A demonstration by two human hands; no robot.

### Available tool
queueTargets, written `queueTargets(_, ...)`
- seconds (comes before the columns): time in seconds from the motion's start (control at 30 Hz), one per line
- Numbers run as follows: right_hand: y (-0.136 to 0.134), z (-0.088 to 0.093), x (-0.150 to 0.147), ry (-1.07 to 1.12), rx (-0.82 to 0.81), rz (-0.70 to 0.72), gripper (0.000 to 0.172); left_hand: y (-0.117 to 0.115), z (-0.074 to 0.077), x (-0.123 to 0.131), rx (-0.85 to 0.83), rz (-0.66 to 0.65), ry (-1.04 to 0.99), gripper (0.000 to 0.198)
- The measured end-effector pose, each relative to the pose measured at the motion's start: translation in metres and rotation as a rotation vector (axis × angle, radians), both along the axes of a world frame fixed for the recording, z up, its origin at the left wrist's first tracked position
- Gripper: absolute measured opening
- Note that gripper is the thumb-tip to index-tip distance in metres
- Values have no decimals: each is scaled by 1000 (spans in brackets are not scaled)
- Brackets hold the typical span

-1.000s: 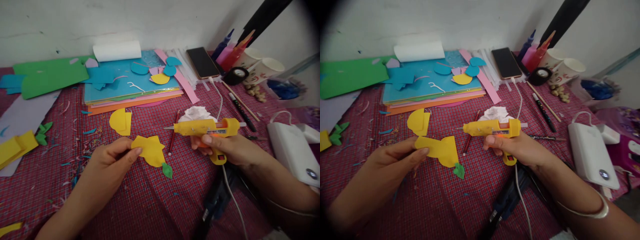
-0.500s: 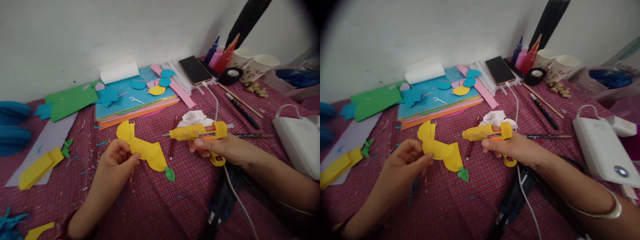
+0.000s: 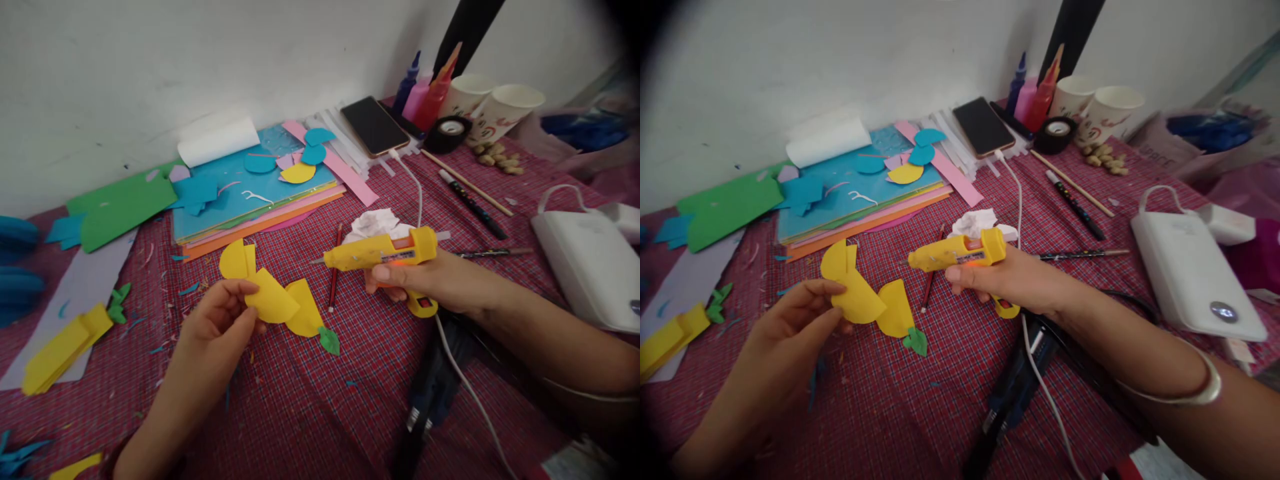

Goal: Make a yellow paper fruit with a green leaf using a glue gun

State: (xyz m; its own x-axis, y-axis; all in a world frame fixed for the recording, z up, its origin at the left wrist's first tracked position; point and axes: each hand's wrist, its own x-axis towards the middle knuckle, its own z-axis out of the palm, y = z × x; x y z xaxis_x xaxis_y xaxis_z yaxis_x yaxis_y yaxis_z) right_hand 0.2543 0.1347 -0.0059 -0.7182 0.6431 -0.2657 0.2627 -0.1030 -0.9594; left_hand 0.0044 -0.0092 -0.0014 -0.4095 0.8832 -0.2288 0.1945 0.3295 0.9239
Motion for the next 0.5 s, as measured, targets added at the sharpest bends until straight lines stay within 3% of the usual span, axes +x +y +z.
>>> queueTargets(0.2,1,0,0,6,0,-8,41,3,7,11,16,-46,-33,24)
queueTargets(0.5,0,-2,2,-5,7,1,42,3,4,16,-44,-186,9,20)
